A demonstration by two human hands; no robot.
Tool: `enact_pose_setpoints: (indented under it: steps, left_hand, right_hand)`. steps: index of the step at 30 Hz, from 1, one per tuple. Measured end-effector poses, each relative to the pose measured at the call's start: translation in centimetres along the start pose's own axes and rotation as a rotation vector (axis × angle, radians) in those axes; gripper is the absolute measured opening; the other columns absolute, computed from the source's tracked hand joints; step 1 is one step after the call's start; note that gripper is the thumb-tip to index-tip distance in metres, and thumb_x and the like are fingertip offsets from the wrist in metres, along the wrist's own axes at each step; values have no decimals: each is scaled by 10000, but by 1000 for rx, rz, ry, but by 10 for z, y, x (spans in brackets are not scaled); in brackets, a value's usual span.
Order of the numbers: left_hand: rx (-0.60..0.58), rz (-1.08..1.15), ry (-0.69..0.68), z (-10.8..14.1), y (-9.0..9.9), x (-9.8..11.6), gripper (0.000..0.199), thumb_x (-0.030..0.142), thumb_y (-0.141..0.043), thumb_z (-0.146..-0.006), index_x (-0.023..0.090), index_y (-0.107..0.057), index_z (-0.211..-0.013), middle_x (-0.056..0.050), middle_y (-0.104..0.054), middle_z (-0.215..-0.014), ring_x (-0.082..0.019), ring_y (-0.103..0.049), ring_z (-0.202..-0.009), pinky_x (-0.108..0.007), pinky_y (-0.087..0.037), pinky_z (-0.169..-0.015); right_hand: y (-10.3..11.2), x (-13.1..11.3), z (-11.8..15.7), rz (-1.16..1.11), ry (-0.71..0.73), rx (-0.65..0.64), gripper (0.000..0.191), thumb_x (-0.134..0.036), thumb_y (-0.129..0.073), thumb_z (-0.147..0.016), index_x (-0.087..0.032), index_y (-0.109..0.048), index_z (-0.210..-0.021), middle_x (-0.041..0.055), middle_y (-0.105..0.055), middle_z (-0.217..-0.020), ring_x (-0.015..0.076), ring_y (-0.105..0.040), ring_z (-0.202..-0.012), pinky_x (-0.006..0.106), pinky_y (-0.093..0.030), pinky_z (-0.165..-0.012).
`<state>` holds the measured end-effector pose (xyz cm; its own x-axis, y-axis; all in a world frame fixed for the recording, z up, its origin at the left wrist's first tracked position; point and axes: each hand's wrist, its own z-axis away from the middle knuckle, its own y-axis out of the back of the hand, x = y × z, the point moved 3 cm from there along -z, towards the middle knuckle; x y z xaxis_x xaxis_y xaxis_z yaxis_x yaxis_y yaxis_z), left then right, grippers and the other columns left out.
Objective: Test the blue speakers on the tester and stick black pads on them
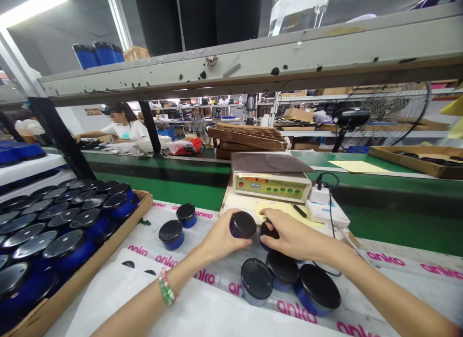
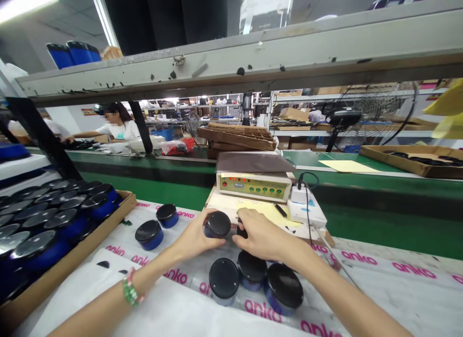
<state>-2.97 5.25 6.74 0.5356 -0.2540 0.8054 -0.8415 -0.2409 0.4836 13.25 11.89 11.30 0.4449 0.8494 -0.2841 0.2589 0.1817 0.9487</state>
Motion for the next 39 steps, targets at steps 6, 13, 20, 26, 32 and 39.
enact_pose_setpoints:
  steps: [6,13,20,26,32,39]
  left_hand:
    - [39,-108,-55,10,16,41,552,196,-744,-610,227,-535,-1120,-23,-580,-1082,-233,-544,-1019,-345,-425,-897]
    - [28,-151,-43,17,10,51,496,235,-757,-595,230,-565,-1053,-26,-591,-1048,-251,-538,-1008,-359,-420,-881]
    - [-46,-44,65,18,-4,-5,541,206,-771,-639,182,-497,-1104,-66,-626,-1090,-237,-590,-1022,-359,-466,-885]
    - [-31,-66,46,18,0,-2,791,311,-781,-658,194,-360,-1317,-139,-437,-1369,-289,-402,-1277,-464,-325,-1059]
    - [-82,-42,-154,8,-1,63,742,335,-729,-730,284,-344,-1362,-42,-510,-1331,-250,-484,-1213,-378,-409,-1004]
    - [-32,-110,-203,20,-8,87,771,253,-727,-730,314,-317,-1381,-3,-556,-1294,-231,-543,-1159,-350,-433,-982]
  right_hand:
    - [18,-41,4,-260,23,113,299,-347,-480,-883,-204,-461,-1144,-5,-556,-806,154,-514,-681,268,-410,-609]
    - [13,-36,6,-290,-79,139,262,-425,-447,-895,-205,-479,-1035,-36,-508,-703,138,-494,-629,245,-400,-569]
    - [-9,17,-5,-36,-180,59,244,-364,-634,-735,-187,-484,-810,70,-597,-806,216,-562,-669,295,-361,-565]
    - [0,15,-3,-84,-78,89,143,-269,-562,-755,-219,-429,-767,0,-549,-747,162,-513,-653,272,-375,-592]
    - [25,-23,17,-256,3,202,133,-273,-460,-829,-221,-435,-949,-16,-491,-808,153,-495,-747,267,-428,-683]
    - [13,-28,24,-598,-116,375,166,-377,-458,-901,-231,-416,-834,-49,-369,-720,121,-420,-640,237,-398,-566]
